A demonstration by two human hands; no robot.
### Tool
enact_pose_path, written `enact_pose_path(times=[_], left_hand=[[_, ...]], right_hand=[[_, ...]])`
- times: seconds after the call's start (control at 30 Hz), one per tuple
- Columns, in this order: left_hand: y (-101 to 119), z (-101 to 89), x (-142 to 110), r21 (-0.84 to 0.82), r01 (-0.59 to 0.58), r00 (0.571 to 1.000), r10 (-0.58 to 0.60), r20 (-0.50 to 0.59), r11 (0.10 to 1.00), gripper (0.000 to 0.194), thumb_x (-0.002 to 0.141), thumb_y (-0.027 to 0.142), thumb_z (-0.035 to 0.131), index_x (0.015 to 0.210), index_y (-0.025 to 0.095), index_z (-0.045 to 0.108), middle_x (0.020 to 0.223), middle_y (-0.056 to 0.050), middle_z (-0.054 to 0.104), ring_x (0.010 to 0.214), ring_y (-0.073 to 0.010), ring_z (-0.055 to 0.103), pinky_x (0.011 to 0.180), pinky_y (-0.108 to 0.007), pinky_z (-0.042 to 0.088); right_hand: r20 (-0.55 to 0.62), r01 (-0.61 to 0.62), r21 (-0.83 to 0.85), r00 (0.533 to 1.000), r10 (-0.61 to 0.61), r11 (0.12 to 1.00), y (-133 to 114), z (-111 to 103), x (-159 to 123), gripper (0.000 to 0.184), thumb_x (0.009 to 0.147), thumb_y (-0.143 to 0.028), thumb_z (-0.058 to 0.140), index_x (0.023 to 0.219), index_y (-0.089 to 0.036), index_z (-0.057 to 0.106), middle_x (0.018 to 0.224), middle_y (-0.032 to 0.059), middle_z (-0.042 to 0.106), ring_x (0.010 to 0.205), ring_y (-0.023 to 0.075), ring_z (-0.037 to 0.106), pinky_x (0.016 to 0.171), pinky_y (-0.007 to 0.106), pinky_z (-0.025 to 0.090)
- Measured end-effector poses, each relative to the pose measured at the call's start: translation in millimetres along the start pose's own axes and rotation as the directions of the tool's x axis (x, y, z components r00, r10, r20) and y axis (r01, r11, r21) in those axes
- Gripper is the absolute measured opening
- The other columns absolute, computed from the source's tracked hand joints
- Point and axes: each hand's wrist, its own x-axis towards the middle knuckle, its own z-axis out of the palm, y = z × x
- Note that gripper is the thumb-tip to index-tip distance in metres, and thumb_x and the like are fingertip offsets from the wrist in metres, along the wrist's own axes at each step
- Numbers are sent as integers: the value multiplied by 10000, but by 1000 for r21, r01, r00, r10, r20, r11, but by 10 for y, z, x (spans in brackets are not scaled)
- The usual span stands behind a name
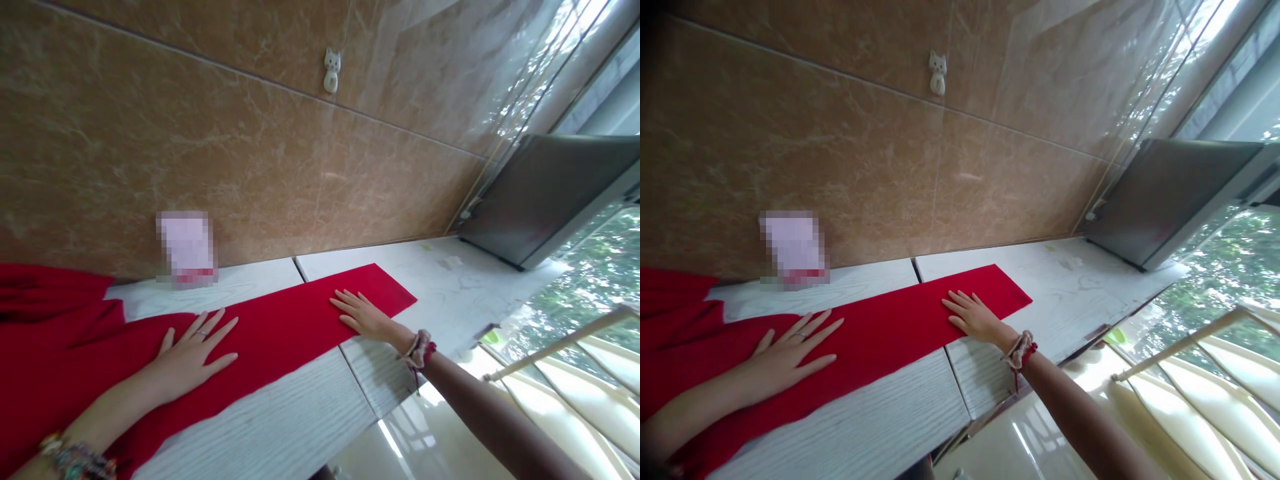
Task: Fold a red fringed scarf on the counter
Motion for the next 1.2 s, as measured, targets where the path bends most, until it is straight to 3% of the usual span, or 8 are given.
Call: enact_pose_path(times=[0.2,0.37,0.43,0.63,0.73,0.87,1.0,1.2], left_hand=[[23,-34,-27,0,-3,1000,3,-5,1000,605,825,499,320,1384,292,217,1482,-61,119,1348,-321,82,986,-643,146],[5,-41,-36,-27,-21,1000,21,4,999,612,832,513,317,1391,289,203,1487,-62,86,1353,-310,48,988,-647,123],[-2,-44,-38,-40,-34,999,34,8,999,621,832,523,314,1393,283,200,1487,-68,80,1353,-311,42,987,-651,115],[-25,-72,-70,-83,-65,998,66,13,994,632,837,557,295,1396,281,193,1489,-78,56,1352,-310,14,993,-645,94],[-90,-132,-101,-126,-60,997,65,34,990,652,841,574,263,1405,263,163,1486,-91,1,1349,-300,-13,1011,-609,114],[-286,-236,-113,-125,91,993,-80,88,988,684,837,575,262,1411,222,147,1480,-115,37,1341,-340,27,987,-638,142],[-532,-291,-77,-114,72,992,-60,111,991,676,816,521,372,1391,193,238,1462,-131,176,1332,-327,151,1006,-558,228],[-684,-316,-8,-141,-45,997,37,-60,989,566,801,381,451,1288,95,415,1342,-164,428,1221,-238,411,1003,-309,303]], right_hand=[[-2,-364,-121,930,366,924,756,-22,-291,444,934,-265,196,1361,-253,321,1441,86,286,1327,238,215,994,533,284],[-62,-653,-172,754,653,738,1042,-128,-478,407,923,-274,246,1283,-228,429,1354,165,406,1226,330,381,856,604,384],[-147,-665,-147,747,648,733,886,-165,-371,410,925,-283,248,1284,-192,422,1360,188,385,1243,334,353,875,601,369],[-245,-188,-75,955,164,979,-286,-69,369,388,917,-330,331,1229,-170,496,1377,164,368,1284,294,297,987,520,306],[-259,50,-1,965,-49,999,-972,87,678,374,894,-369,399,1193,-192,538,1404,139,330,1295,292,278,997,495,316],[-254,176,108,956,-144,978,-1613,231,914,381,889,-374,413,1189,-179,543,1408,141,323,1299,279,273,1005,467,323],[-260,179,178,957,-129,968,-1840,260,1027,371,888,-327,426,1194,-147,535,1364,155,391,1276,263,320,1012,462,319],[-298,192,292,949,-101,937,-1787,257,1030,307,879,-246,439,1133,-134,572,1198,133,564,1151,223,476,1009,443,338]])
